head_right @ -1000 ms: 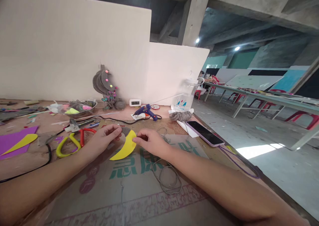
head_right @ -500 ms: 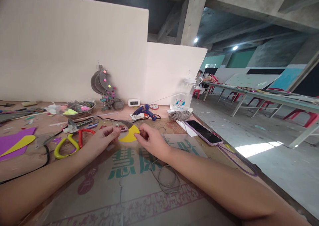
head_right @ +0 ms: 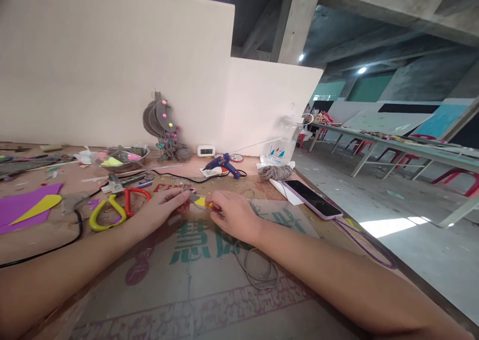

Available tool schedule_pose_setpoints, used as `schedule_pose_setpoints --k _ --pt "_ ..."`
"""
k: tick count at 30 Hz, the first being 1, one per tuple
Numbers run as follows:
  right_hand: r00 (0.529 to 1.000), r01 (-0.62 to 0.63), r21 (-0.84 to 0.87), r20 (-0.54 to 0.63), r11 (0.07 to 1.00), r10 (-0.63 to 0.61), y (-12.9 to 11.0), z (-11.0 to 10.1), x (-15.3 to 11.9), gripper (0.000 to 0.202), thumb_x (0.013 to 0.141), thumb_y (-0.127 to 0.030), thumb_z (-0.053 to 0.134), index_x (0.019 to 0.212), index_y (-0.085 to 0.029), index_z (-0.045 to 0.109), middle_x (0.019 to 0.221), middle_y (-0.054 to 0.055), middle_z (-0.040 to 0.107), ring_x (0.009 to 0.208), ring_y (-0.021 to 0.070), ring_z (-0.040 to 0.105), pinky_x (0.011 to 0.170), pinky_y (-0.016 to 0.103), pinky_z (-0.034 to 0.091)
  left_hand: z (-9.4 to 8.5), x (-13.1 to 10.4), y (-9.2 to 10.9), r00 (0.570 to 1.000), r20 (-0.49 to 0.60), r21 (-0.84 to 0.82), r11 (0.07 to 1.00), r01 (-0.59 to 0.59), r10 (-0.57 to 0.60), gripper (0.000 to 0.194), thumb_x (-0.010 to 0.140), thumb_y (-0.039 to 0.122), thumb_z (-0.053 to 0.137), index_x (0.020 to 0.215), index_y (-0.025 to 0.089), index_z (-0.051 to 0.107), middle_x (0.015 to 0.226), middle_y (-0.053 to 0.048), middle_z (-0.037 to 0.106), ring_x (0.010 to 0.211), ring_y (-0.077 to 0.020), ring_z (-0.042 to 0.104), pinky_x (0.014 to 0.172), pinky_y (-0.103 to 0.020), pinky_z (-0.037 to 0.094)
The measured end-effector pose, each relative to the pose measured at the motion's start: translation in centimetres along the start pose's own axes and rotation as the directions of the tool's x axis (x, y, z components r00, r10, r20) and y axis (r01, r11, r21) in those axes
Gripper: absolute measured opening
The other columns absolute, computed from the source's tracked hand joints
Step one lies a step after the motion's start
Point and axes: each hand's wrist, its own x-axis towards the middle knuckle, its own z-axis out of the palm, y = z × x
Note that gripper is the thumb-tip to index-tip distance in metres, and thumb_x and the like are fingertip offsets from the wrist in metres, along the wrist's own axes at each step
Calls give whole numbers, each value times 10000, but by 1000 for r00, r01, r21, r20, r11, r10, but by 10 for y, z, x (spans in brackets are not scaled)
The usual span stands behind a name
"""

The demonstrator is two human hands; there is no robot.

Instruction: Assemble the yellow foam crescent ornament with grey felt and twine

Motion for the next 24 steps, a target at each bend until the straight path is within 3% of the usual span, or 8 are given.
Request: schedule_pose_setpoints --k 7,9,11,14,18,24 --pt "967 -249 379 39 891 253 -3 2 1 74 843 -263 482 865 -195 467 627 -49 425 556 84 415 517 199 339 0 4 -7 1000 -11 -95 995 -11 10 391 822 508 445 800 156 613 675 3 539 662 -134 510 614 -238 402" --pt "943 -309 520 59 796 327 -3 3 3 122 842 -310 495 870 -198 457 619 -57 401 542 80 414 504 198 352 1 4 -8 1000 -11 -120 993 -12 10 392 826 503 438 793 153 611 661 4 530 647 -131 504 603 -238 402" --pt "915 -377 663 160 647 370 -2 3 5 174 838 -357 504 881 -200 443 605 -65 413 503 73 422 477 195 367 1 4 -8 1000 -22 -111 994 -4 2 390 824 507 439 790 153 600 636 11 511 622 -126 487 571 -232 386" --pt "882 -465 724 328 509 339 -1 4 7 231 819 -397 532 880 -194 440 587 -67 475 457 61 429 442 184 370 1 4 -6 999 -40 -60 998 -2 -1 367 803 510 475 770 159 574 617 25 480 598 -117 460 544 -224 364" --pt "870 -493 709 381 505 314 -1 5 7 261 799 -404 560 894 -184 455 590 -68 499 458 50 427 435 167 362 0 3 -4 997 -76 -67 998 17 -22 336 771 495 528 763 160 551 607 33 463 563 -103 432 512 -215 342" --pt "886 -457 678 286 576 365 2 5 8 254 839 -418 499 857 -165 488 604 -58 441 492 56 413 460 178 349 2 3 -1 996 -72 -89 995 39 -46 281 760 450 544 733 171 540 579 49 452 493 -85 406 458 -201 321"
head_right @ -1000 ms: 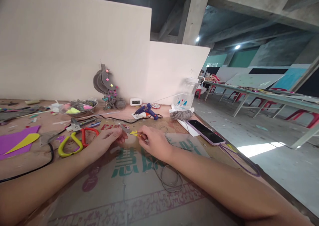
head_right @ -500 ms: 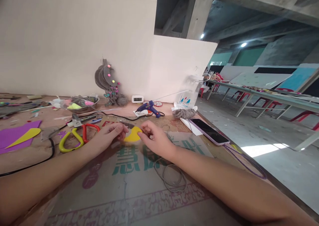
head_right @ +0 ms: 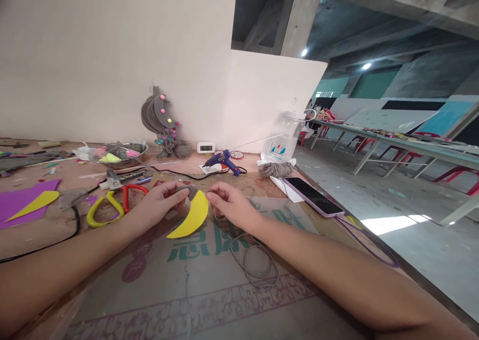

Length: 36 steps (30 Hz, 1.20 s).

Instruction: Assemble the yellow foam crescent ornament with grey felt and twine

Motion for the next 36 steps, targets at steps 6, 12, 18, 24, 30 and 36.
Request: schedule_pose_setpoints --k 6,12,18,24,30,36 --pt "966 204 -428 -60 880 -253 -4 -4 -7 190 874 -318 456 786 -171 537 652 -13 510 596 99 450 553 216 353 1 0 2 1000 -26 42 999 -3 4 247 766 420 539 755 174 561 595 40 483 521 -98 436 489 -210 342" --pt "889 414 -753 211 512 -407 -7 -3 -14 231 915 -294 395 843 -160 570 745 43 584 682 135 495 630 250 346 0 0 3 999 -53 82 997 2 2 269 754 418 554 809 159 600 597 34 514 547 -104 458 507 -218 334" --pt "876 430 -861 324 273 -358 -21 -12 -10 399 887 -479 397 783 -152 601 749 77 599 724 180 510 665 294 338 -2 2 -3 997 -70 65 998 -18 23 271 772 428 537 796 162 581 669 -1 581 631 -130 522 572 -232 372" --pt "980 65 -896 -26 439 -196 -30 -62 10 413 907 -460 353 782 -176 625 698 55 619 638 164 532 592 275 345 -2 4 -5 994 -101 31 999 -36 39 248 770 425 537 782 178 560 644 11 571 627 -135 532 586 -242 384" --pt "992 -85 -731 -123 677 -8 6 -89 30 398 856 -372 473 1185 -152 522 1158 97 600 941 189 594 802 283 439 -1 3 -4 993 -114 24 1000 3 0 271 753 440 558 795 174 579 646 9 580 645 -144 536 599 -247 378" --pt "987 -125 -747 -161 653 4 31 -81 68 583 786 -397 577 1281 -118 447 1219 148 562 1061 259 546 871 332 408 0 5 -6 996 -92 -24 999 21 -23 287 759 454 546 794 170 570 678 2 589 641 -138 526 601 -248 378"
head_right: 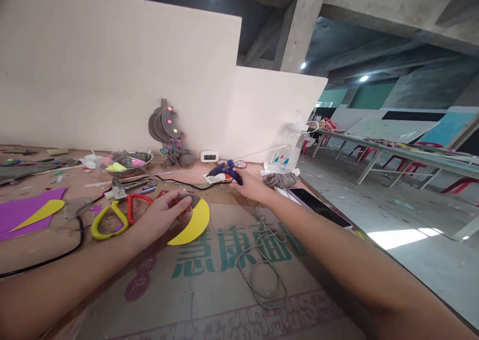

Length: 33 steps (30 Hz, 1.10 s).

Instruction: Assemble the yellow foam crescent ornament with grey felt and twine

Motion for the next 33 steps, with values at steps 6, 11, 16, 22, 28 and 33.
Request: schedule_pose_setpoints --k 6,11,16,22,28,33 --pt "992 -110 26 -65 994 111 -4 13 30 401 765 -407 604 1039 -115 609 963 136 670 841 238 612 690 273 422 1 1 1 999 13 21 999 -42 42 274 769 439 544 773 165 567 658 10 582 620 -132 532 593 -244 382" --pt "976 -173 86 -119 981 182 -3 15 33 221 743 -324 624 836 -124 636 779 73 668 722 189 598 620 244 397 2 3 -3 1000 15 -10 1000 -25 25 280 775 443 539 774 164 563 632 23 569 599 -125 528 570 -236 382" --pt "961 -215 200 -132 956 244 -6 1 27 294 730 -398 627 802 -113 619 630 57 638 613 179 578 550 250 392 3 3 -2 999 21 -9 999 -40 40 276 778 438 541 774 162 555 656 8 576 633 -136 533 591 -245 386" --pt "986 -141 415 -18 899 163 -21 -14 2 400 755 -509 564 744 -114 630 581 77 649 593 186 618 560 269 466 4 3 -3 999 23 -37 998 -44 45 294 767 458 547 770 164 546 622 23 545 595 -130 512 562 -241 369" --pt "1000 25 703 -20 711 -15 -42 -20 -44 427 707 -500 618 950 -150 597 961 98 674 758 177 648 727 309 519 4 3 -2 999 21 -25 998 -49 50 266 786 424 530 776 159 544 652 16 546 617 -125 498 570 -236 355" --pt "996 6 695 -70 719 60 -47 -11 -76 383 710 -518 607 817 -150 619 728 53 656 647 161 606 653 296 499 4 3 -4 999 6 -18 999 -46 46 253 786 407 527 768 157 553 653 9 566 610 -123 503 569 -230 360"
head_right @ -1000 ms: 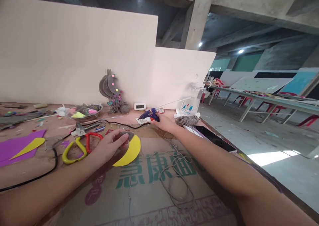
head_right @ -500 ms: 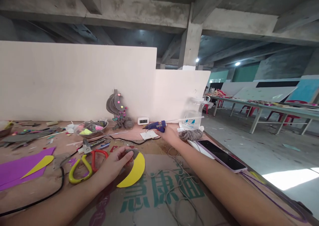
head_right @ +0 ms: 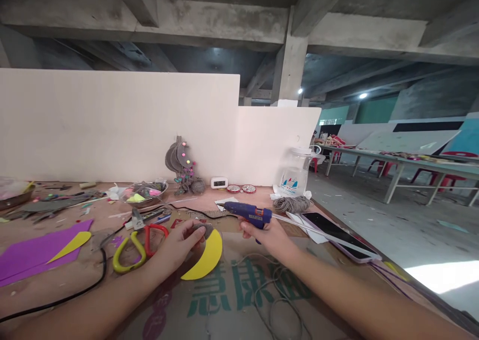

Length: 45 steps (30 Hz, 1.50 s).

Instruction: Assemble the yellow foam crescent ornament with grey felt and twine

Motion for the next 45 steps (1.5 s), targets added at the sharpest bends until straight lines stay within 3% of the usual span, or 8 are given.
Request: schedule_pose_setpoints --k 3,6,10,17,24,28,33,45 --pt "994 -24 -112 -109 993 12 7 4 -5 396 714 -554 572 679 -162 618 606 37 622 599 165 587 605 285 484 0 1 -2 1000 -14 -13 1000 8 -8 239 772 398 543 773 160 560 644 13 564 608 -123 504 564 -226 358" --pt "986 -28 -95 -169 995 12 14 5 -2 423 697 -581 570 669 -163 625 654 64 658 643 197 613 620 306 497 0 1 -2 1000 -22 -12 1000 22 -22 244 770 405 538 767 161 549 638 17 552 617 -125 506 562 -223 352" --pt "991 -33 -42 -128 999 27 18 5 -2 432 717 -574 563 782 -159 665 803 90 701 778 234 646 732 350 513 -2 1 -1 1000 -18 42 999 9 -8 259 783 414 514 804 159 553 681 7 560 653 -135 514 586 -232 359" --pt "999 -39 -210 18 977 44 12 7 -15 372 760 -538 534 871 -208 665 935 32 690 922 232 621 843 346 478 -6 2 -2 995 -90 178 983 -34 51 241 780 385 511 814 158 584 719 -6 597 700 -162 539 647 -261 382" --pt "993 -116 -248 -28 962 113 11 8 -19 383 744 -545 552 886 -206 659 920 35 693 903 234 630 836 354 483 -7 -1 1 995 -83 222 975 -30 50 265 785 396 499 844 156 594 728 -15 606 703 -165 543 639 -267 393" --pt "996 -84 -240 13 967 90 6 10 -20 367 754 -525 548 910 -209 649 928 32 694 897 230 634 802 335 497 -7 0 -3 995 -98 220 976 -2 24 290 784 428 500 878 169 591 728 -7 600 694 -158 540 622 -258 394" --pt "997 -76 -328 -44 942 65 7 11 -19 379 734 -521 567 913 -192 624 836 33 685 799 229 635 699 331 511 -7 0 -2 996 -82 189 982 0 16 278 794 428 492 867 174 580 748 -7 601 723 -158 548 640 -253 402" --pt "1000 15 -297 26 955 -8 8 12 -17 362 763 -499 544 931 -188 624 878 39 687 800 214 629 696 318 521 -7 -1 1 996 -85 158 987 -3 17 262 782 430 507 805 178 575 762 -23 637 741 -173 573 635 -259 408"
